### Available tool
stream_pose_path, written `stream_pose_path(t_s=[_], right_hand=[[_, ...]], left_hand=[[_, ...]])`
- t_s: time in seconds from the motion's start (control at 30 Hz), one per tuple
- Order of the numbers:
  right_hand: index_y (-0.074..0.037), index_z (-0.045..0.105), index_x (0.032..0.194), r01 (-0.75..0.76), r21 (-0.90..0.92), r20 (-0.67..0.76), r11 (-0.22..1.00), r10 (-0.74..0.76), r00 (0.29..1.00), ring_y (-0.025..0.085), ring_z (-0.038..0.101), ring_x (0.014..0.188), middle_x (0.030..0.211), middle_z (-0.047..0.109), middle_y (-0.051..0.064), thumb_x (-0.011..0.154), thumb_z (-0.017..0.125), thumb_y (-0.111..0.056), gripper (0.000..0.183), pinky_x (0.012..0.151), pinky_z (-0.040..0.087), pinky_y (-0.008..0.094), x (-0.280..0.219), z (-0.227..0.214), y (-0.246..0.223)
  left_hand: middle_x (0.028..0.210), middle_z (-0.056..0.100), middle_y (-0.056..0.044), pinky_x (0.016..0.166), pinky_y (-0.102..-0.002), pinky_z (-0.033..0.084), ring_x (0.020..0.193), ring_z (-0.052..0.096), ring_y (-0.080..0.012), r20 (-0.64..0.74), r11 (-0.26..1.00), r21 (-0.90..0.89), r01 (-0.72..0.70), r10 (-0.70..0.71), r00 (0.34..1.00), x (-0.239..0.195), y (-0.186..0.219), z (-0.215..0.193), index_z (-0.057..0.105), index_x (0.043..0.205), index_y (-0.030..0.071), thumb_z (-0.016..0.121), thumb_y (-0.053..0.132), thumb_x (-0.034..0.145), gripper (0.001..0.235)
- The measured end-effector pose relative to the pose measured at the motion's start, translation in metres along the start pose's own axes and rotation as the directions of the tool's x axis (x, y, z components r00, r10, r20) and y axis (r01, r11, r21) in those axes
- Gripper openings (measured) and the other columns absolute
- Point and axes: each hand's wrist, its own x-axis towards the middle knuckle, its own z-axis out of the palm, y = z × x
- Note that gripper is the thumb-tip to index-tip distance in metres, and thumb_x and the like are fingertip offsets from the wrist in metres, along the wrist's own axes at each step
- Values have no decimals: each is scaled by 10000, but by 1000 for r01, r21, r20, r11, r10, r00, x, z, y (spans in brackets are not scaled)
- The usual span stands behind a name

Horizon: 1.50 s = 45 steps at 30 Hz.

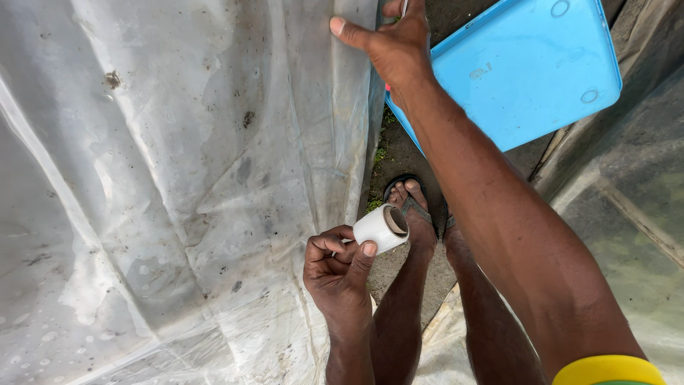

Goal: The person uses scissors to cut a piece of white tape and applies it to a hole in a large plastic sheet. They smooth the tape over the hole and repeat the process at another location on the sheet.

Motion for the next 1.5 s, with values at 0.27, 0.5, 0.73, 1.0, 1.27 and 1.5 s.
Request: stream_pose_path(t_s=[0.27,0.5,0.73,1.0,1.27,1.5], right_hand=[[-44,301,1350,-100,-302,35,948,116,993,271,663,1029,1086,568,169,596,1007,-508,1132,835,637,401,-75,6,12],[-38,305,1303,152,-291,-103,945,-189,977,288,644,1077,1141,558,187,713,1015,-557,1060,822,634,418,-20,3,-6],[-69,319,1294,155,-175,-145,972,-182,973,246,708,1007,1119,598,157,666,963,-579,1034,824,617,416,42,-4,-25],[-53,391,1235,297,-348,6,889,-314,949,244,565,930,1072,509,119,566,1030,-549,1050,782,547,425,35,-18,-44],[-37,429,1178,656,-387,33,649,-701,713,245,556,938,1059,501,113,592,1038,-519,973,810,508,451,58,-27,-64],[-114,433,1553,859,-437,318,269,-847,427,222,548,887,1010,494,78,930,857,-327,784,809,436,409,41,-34,-38]], left_hand=[[1115,691,-196,861,-304,622,976,735,-179,18,996,52,-77,76,997,3,5,-3,539,1007,36,792,-88,869,314],[1113,684,-178,764,-283,636,929,722,-149,112,995,91,-35,24,993,14,23,19,547,969,35,784,-91,854,292],[1094,668,-142,815,-290,636,968,717,-147,310,973,219,-73,1,951,42,43,47,539,944,46,785,-133,841,322],[1047,664,-107,860,-305,666,973,762,-152,392,919,370,-139,-19,920,74,88,108,518,906,60,768,-138,795,338],[1004,687,-115,824,-294,655,959,777,-155,492,711,509,-485,221,842,80,117,139,543,876,53,783,-94,809,289],[1010,723,-117,806,-270,675,986,790,-178,351,489,621,-613,526,775,46,138,109,565,913,25,800,-62,818,268]])
